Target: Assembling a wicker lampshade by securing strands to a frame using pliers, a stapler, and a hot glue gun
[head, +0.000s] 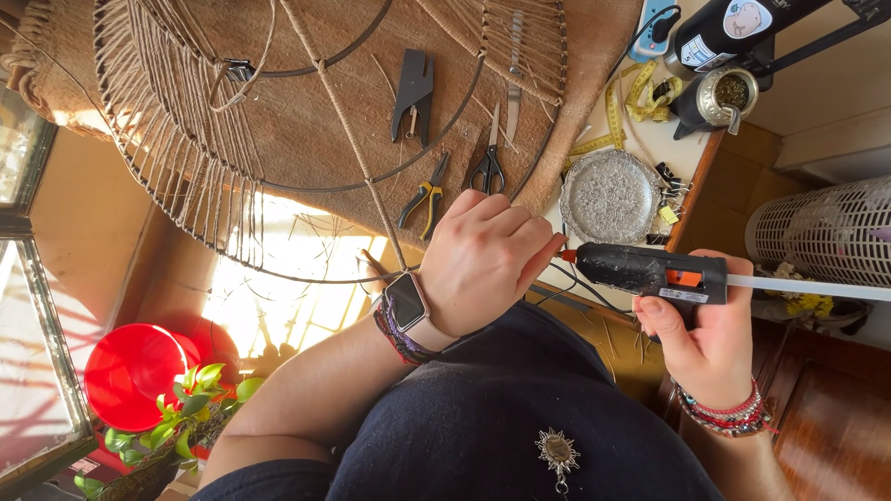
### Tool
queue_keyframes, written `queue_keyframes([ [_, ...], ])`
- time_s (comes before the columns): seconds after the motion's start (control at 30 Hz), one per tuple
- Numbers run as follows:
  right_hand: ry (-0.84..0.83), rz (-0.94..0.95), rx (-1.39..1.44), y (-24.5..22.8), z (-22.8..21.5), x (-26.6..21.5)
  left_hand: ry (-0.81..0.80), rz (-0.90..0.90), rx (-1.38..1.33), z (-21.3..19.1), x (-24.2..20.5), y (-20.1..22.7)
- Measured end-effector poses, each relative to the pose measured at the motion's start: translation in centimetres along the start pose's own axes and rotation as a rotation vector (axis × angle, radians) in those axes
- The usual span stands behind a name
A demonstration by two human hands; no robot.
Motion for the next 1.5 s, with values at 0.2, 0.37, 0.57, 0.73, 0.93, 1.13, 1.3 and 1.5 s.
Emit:
queue_keyframes([
  [0.2,-0.016,-0.04,0.065,-0.4,0.4,0.4,-0.01,0.0,-0.009,0.2,0.0,-0.1],
  [0.37,0.006,-0.041,0.108,-0.5,0.4,0.5,-0.009,-0.001,-0.004,0.3,0.0,-0.1],
  [0.57,0.007,-0.052,0.126,-0.5,0.4,0.9,-0.015,-0.004,-0.008,0.7,0.1,-0.3],
  [0.73,0.012,-0.055,0.107,0.0,0.2,1.1,-0.02,0.002,-0.016,1.0,0.3,-0.4],
  [0.93,0.025,-0.055,0.032,0.1,0.0,1.8,-0.028,-0.001,-0.036,1.4,0.7,-0.8],
  [1.13,0.023,-0.054,0.193,1.6,0.5,3.8,-0.056,-0.001,-0.093,2.8,1.4,-1.6],
  [1.3,0.126,0.114,0.409,11.7,2.4,8.0,-0.011,-0.065,-0.235,4.5,1.9,-4.3],
  [1.5,0.247,0.519,0.277,32.2,4.8,10.9,-0.101,-0.23,-0.273,7.8,0.2,-8.3],
])
Point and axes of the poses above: each hand's wrist, its own x-axis towards the middle knuckle, its own z-axis out of the palm, y = z × x, the point moved 9 cm from there along x, towards the middle knuckle, and after that the axes turned 8 degrees about -y, right-handed, at the moved point
